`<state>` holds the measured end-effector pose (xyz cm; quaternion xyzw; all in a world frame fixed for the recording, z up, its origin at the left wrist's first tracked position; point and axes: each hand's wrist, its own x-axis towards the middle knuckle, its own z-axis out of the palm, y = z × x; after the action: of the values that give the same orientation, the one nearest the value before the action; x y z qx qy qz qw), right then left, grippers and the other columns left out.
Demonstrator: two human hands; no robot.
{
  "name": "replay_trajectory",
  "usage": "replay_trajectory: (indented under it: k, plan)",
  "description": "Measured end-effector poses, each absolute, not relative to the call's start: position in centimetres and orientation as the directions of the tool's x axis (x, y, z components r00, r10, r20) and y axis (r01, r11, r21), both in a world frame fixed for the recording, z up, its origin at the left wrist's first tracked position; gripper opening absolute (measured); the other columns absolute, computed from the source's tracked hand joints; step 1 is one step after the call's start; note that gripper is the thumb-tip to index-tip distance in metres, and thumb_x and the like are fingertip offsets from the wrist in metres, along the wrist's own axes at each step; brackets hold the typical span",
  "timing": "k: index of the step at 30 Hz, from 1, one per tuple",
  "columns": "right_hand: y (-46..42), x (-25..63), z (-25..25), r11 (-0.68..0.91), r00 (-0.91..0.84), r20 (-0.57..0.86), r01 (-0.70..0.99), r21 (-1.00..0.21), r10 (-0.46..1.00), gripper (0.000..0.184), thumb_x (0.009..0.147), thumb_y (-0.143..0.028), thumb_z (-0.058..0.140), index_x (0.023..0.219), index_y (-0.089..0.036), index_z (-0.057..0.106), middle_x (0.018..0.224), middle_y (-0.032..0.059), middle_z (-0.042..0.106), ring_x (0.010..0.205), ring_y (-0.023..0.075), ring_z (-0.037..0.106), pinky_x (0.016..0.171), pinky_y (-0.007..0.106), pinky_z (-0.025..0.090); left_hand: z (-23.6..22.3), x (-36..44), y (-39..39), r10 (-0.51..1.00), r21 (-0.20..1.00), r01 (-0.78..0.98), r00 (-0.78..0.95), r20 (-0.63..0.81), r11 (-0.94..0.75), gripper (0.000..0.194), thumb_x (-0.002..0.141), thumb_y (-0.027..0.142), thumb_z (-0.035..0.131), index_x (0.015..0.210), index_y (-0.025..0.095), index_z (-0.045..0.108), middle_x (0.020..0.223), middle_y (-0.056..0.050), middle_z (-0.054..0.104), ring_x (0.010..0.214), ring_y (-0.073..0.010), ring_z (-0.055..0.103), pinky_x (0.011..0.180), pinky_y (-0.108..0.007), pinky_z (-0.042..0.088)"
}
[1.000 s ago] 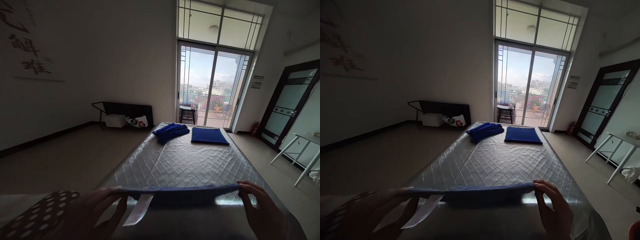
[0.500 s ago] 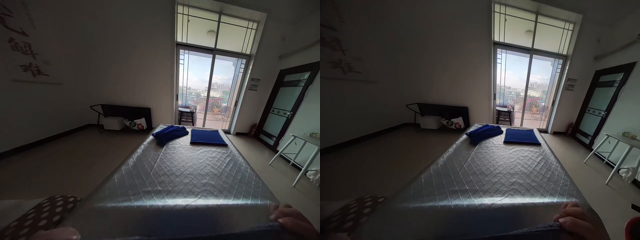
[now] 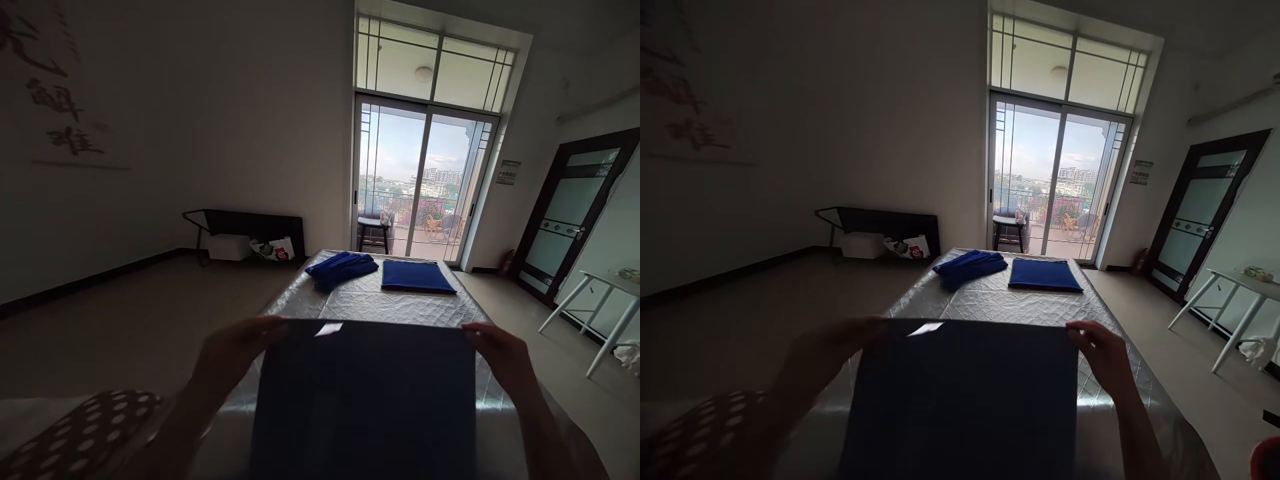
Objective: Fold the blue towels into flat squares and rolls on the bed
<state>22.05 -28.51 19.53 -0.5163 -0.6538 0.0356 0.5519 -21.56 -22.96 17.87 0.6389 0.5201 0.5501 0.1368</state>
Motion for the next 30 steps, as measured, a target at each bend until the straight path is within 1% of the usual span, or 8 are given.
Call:
replay_trajectory:
  k: [5,8,11,13,16,20,25,30]
  plan:
    - [-21.5,22.5,24.5,0.415,0.216,0.680,0.652,-0.634,0.700,0.046,0.080,-0.065,0.068,0.092,-0.022,0.080,0.065,0.0013,0.072,0.056,0.0164,0.063,0.053,0.028,0.051,25.3,-18.0,-15.6,0.847,0.822,0.363,-0.139,0.513,-0.439,0.036,0.074,0.051,0.072,0.090,0.019,0.073,0.067,0.000,0.072,0.057,-0.0160,0.065,0.054,-0.025,0.052]
    - [-20.2,22.6,26.8,0.467,0.265,0.702,0.588,-0.661,0.661,0.046,0.078,-0.062,0.070,0.098,-0.021,0.078,0.075,0.0035,0.075,0.064,0.0186,0.067,0.060,0.031,0.055,27.2,-16.6,-13.5,0.787,0.803,0.250,-0.185,0.588,-0.541,0.031,0.075,0.044,0.070,0.094,0.019,0.068,0.077,-0.001,0.073,0.072,-0.0180,0.071,0.071,-0.030,0.058]
    - [-20.1,22.8,25.3,0.511,0.258,0.704,0.532,-0.675,0.662,0.042,0.077,-0.059,0.073,0.097,-0.022,0.077,0.083,0.0046,0.077,0.074,0.0207,0.071,0.068,0.034,0.058,24.8,-16.7,-12.4,0.747,0.770,0.167,-0.188,0.638,-0.616,0.032,0.071,0.043,0.071,0.091,0.019,0.065,0.097,-0.005,0.075,0.095,-0.0226,0.071,0.090,-0.038,0.057]
    - [-20.3,22.8,21.8,0.515,0.206,0.678,0.509,-0.690,0.705,0.039,0.077,-0.058,0.074,0.094,-0.022,0.076,0.088,0.0051,0.078,0.079,0.0214,0.073,0.073,0.035,0.059,20.8,-17.2,-12.3,0.781,0.791,0.161,-0.133,0.610,-0.590,0.032,0.068,0.045,0.070,0.086,0.019,0.064,0.099,-0.007,0.076,0.098,-0.0249,0.070,0.093,-0.041,0.056]
    - [-20.5,22.4,14.2,0.476,0.099,0.591,0.495,-0.727,0.800,0.033,0.080,-0.055,0.069,0.086,-0.023,0.075,0.090,0.0054,0.078,0.076,0.0198,0.073,0.071,0.034,0.059,13.2,-18.1,-13.2,0.899,0.848,0.333,-0.003,0.438,-0.412,0.025,0.067,0.044,0.065,0.078,0.021,0.063,0.102,-0.007,0.076,0.095,-0.0258,0.071,0.090,-0.040,0.056]
    - [-20.6,21.6,5.6,0.341,0.031,0.427,0.551,-0.761,0.903,0.023,0.080,-0.040,0.064,0.069,-0.022,0.072,0.080,0.0042,0.076,0.063,0.0168,0.068,0.061,0.029,0.056,6.1,-18.5,-15.0,0.969,0.673,0.698,0.163,0.186,-0.246,0.010,0.074,0.029,0.057,0.078,0.023,0.065,0.095,-0.003,0.077,0.094,-0.0225,0.071,0.087,-0.032,0.053]
    - [-20.8,21.4,3.3,0.296,0.020,0.391,0.616,-0.730,0.920,0.016,0.072,-0.020,0.057,0.072,-0.023,0.073,0.082,0.0025,0.074,0.067,0.0167,0.066,0.068,0.030,0.055,5.3,-18.4,-16.2,0.977,0.462,0.862,0.169,0.131,-0.211,0.018,0.083,0.020,0.050,0.091,0.023,0.065,0.104,-0.005,0.075,0.099,-0.0214,0.070,0.084,-0.028,0.048]
    - [-21.5,21.1,3.7,0.243,0.048,0.363,0.660,-0.711,0.931,0.021,0.074,-0.015,0.054,0.073,-0.024,0.073,0.082,0.0030,0.074,0.067,0.0176,0.067,0.069,0.029,0.054,5.2,-18.6,-17.0,0.977,0.415,0.886,0.174,0.122,-0.210,0.021,0.085,0.019,0.050,0.095,0.023,0.068,0.104,-0.006,0.076,0.099,-0.0216,0.071,0.083,-0.027,0.048]
